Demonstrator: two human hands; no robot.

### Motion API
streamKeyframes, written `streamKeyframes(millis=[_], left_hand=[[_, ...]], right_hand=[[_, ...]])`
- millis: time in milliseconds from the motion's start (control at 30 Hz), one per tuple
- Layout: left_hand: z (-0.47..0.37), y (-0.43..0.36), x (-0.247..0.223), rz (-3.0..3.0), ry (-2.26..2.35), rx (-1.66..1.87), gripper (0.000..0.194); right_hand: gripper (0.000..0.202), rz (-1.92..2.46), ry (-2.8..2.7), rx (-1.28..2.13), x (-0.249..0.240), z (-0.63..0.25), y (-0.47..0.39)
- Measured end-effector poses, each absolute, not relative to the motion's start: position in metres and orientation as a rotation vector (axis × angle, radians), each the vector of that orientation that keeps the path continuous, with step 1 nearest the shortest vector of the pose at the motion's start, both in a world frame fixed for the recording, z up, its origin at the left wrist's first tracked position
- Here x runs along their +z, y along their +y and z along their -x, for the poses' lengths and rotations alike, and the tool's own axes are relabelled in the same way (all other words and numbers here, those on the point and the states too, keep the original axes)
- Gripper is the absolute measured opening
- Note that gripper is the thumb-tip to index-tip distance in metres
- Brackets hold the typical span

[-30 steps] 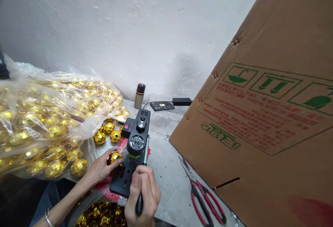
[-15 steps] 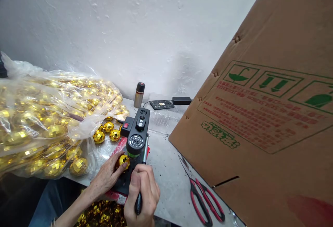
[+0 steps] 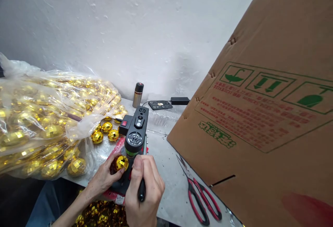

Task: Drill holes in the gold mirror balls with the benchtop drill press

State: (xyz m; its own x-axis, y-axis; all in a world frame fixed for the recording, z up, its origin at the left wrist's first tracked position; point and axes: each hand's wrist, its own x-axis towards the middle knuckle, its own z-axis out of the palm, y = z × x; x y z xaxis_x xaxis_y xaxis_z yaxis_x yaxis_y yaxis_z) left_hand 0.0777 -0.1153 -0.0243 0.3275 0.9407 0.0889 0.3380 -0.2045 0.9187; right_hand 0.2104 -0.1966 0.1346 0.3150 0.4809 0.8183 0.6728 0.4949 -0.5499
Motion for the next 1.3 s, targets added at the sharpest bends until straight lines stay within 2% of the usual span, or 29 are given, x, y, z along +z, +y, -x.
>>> streamKeyframes(millis=[300,500,833,1300], left_hand=[[-0.081,-0.119,-0.039,-1.997,1.005,0.929,0.057],[-0.084,-0.132,-0.052,-2.015,0.974,0.975,0.052],[-0.081,-0.118,-0.036,-2.015,0.964,0.841,0.058],[-0.095,-0.115,-0.024,-2.04,1.016,0.686,0.051]], right_hand=[[0.026,1.137,-1.357,-0.151,0.128,-0.213,-0.199],[0.025,1.146,-1.368,-0.129,0.124,-0.214,-0.201],[0.024,1.141,-1.384,-0.123,0.12,-0.215,-0.203],[0.032,1.202,-1.206,-0.073,0.102,-0.193,-0.208]])
